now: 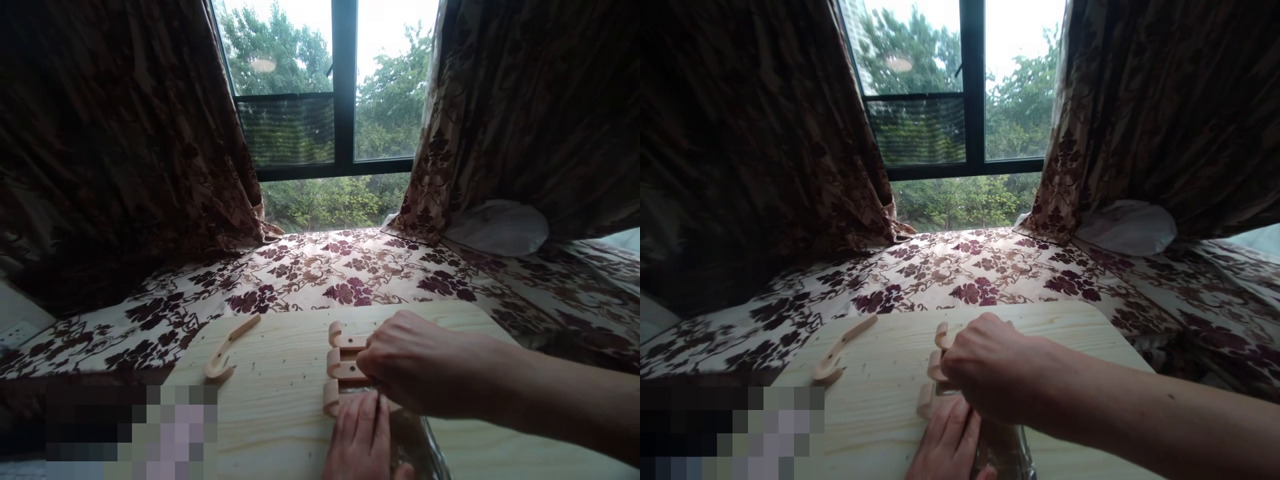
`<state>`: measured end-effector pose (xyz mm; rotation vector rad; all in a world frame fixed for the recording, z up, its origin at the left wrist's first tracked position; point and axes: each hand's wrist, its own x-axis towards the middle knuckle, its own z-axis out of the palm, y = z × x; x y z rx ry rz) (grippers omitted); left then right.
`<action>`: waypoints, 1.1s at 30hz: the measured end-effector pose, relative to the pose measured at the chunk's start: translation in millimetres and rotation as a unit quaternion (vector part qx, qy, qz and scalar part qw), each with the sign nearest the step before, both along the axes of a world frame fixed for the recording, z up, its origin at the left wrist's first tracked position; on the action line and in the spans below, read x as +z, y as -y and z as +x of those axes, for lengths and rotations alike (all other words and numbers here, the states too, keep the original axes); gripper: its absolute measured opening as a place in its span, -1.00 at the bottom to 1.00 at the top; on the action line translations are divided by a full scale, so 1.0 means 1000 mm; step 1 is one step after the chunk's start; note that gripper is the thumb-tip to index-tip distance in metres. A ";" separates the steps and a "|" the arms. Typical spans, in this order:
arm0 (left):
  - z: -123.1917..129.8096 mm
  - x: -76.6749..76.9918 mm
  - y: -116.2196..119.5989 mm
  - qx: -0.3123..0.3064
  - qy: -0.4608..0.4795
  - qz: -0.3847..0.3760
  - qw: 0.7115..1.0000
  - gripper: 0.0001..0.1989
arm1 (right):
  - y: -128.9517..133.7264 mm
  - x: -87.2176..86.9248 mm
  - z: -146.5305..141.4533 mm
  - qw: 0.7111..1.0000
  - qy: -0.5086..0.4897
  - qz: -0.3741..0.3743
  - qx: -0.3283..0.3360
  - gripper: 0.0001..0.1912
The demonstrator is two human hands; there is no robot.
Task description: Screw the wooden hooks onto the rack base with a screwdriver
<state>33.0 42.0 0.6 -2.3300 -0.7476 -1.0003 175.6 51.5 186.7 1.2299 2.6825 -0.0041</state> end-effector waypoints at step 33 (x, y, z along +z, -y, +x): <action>0.007 -0.012 0.014 -0.007 0.076 -0.125 0.989 -0.58 | -0.001 0.005 0.000 0.998 0.028 0.009 -0.054 -0.92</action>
